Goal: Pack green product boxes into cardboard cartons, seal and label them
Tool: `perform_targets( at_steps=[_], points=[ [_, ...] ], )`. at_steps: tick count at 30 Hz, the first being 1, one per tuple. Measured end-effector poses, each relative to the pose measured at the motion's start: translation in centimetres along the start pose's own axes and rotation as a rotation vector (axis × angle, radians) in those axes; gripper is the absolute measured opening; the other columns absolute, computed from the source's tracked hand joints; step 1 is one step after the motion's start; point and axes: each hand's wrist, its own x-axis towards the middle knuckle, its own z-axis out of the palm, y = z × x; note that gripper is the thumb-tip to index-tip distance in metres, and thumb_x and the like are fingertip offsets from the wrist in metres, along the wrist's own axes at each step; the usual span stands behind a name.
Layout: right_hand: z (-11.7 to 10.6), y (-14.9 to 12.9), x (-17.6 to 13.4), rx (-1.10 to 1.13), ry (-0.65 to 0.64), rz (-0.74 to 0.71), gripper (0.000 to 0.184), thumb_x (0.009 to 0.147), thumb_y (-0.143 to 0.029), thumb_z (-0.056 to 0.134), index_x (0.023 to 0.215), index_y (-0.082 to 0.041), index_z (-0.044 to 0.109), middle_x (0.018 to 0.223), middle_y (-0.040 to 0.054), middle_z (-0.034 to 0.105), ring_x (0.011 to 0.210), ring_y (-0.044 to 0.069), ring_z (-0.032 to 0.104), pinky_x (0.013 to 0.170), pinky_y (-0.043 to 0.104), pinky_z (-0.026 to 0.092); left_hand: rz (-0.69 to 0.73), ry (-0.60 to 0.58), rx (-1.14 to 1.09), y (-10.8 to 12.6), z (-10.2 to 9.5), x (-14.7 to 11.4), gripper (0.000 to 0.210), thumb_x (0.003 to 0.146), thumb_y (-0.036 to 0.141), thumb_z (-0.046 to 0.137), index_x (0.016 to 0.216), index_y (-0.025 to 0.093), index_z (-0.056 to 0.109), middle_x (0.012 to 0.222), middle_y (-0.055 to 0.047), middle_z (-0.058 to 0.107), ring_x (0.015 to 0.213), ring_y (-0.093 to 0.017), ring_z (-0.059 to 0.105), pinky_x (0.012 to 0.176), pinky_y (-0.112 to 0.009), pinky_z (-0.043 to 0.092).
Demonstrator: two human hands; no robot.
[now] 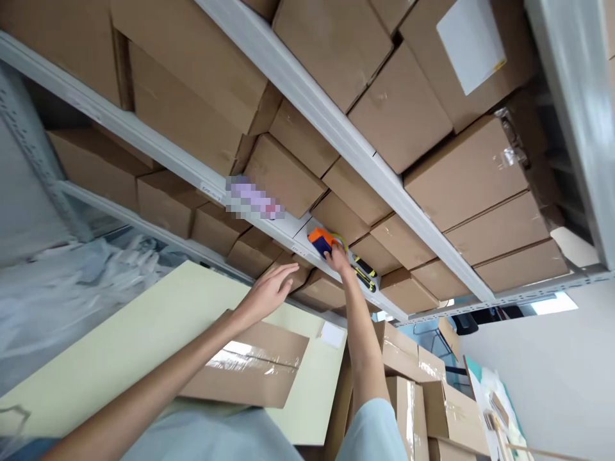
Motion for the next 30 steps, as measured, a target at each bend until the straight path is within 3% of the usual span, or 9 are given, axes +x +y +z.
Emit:
perform_targets(
  at_steps=[4,8,10,12,15,18,21,26,30],
  points=[
    [1.9,0.5,-0.9,0.124,0.115,0.093,0.065,0.116,-0.035,0.039,0.17,0.003,0.035,0.166,0.0347,0.051,0.154,0.037,0.051,0.13,0.046,0.04,-0.074,-0.081,0.035,-1.4,-1.3,-3.2,0.049,0.104,0.031,0.047,0.144,0.02,0.073,0.152,-0.014,0.074,0.142,-0.032,0.068,0.127,-0.052,0.053],
    [7.6,0.2,-6.2,0.326,0.392,0.175,0.073,0.118,-0.044,0.034,0.179,-0.005,0.024,0.179,0.0305,0.034,0.172,0.036,0.03,0.138,0.054,0.031,-0.268,-0.055,0.134,-5.6,-4.6,-9.4,0.053,0.103,0.039,0.053,0.148,0.018,0.069,0.157,-0.016,0.07,0.149,-0.033,0.063,0.132,-0.051,0.047],
    [12.1,-1.3,-11.0,0.435,0.374,0.206,0.076,0.118,-0.047,0.032,0.183,-0.011,0.016,0.186,0.0264,0.024,0.177,0.034,0.018,0.14,0.057,0.028,-0.442,-0.031,0.192,-8.0,-6.9,-13.6,0.054,0.101,0.041,0.056,0.149,0.018,0.067,0.156,-0.016,0.07,0.147,-0.033,0.065,0.13,-0.051,0.049],
    [16.9,-3.8,-16.3,0.542,0.278,0.246,0.079,0.119,-0.052,0.031,0.185,-0.014,0.009,0.189,0.0237,0.017,0.179,0.032,0.012,0.141,0.058,0.027,-0.604,-0.044,0.213,-9.7,-9.1,-17.6,0.054,0.1,0.04,0.058,0.149,0.02,0.067,0.154,-0.016,0.071,0.139,-0.032,0.071,0.123,-0.049,0.056],
    [23.1,-8.0,-23.4,0.682,0.108,0.404,0.085,0.118,-0.059,0.022,0.184,-0.009,0.002,0.191,0.0243,0.01,0.181,0.029,0.008,0.142,0.055,0.026,-0.732,-0.087,0.197,-10.2,-10.4,-21.5,0.054,0.1,0.04,0.058,0.149,0.018,0.067,0.153,-0.017,0.072,0.133,-0.03,0.074,0.116,-0.046,0.061],
    [27.6,-11.4,-26.9,0.889,0.017,0.558,0.095,0.116,-0.069,0.016,0.183,-0.004,-0.002,0.192,0.024,0.01,0.181,0.027,0.007,0.144,0.052,0.023,-0.722,-0.158,0.217,-9.2,-9.4,-22.3,0.064,0.103,0.046,0.055,0.158,0.013,0.06,0.162,-0.021,0.066,0.142,-0.032,0.07,0.122,-0.047,0.057],
    [30.3,-13.4,-26.8,1.187,0.094,0.626,0.109,0.111,-0.082,0.026,0.183,-0.003,0.004,0.191,0.0234,0.015,0.18,0.028,0.017,0.143,0.048,0.024,-0.721,-0.275,0.299,-7.8,-6.9,-21.0,0.079,0.104,0.058,0.055,0.167,0.01,0.051,0.167,-0.023,0.061,0.15,-0.038,0.064,0.126,-0.05,0.052],
    [31.9,-14.0,-25.4,1.349,0.204,0.66,0.121,0.101,-0.089,0.054,0.182,-0.008,0.016,0.178,0.0261,0.046,0.165,0.033,0.05,0.134,0.05,0.042,-0.863,-0.4,0.465,-7.1,-4.2,-19.5,0.11,0.091,0.077,0.074,0.171,0.007,0.045,0.149,-0.028,0.073,0.138,-0.048,0.071,0.114,-0.055,0.058],
    [31.9,-13.7,-25.4,1.399,0.233,0.57,0.111,0.105,-0.085,0.052,0.181,-0.011,0.02,0.167,0.0231,0.061,0.151,0.03,0.064,0.127,0.045,0.051,-0.824,-0.414,0.484,-8.5,-4.1,-20.3,0.1,0.099,0.072,0.068,0.171,0.007,0.044,0.142,-0.028,0.077,0.133,-0.048,0.074,0.11,-0.056,0.06]
  ],
)
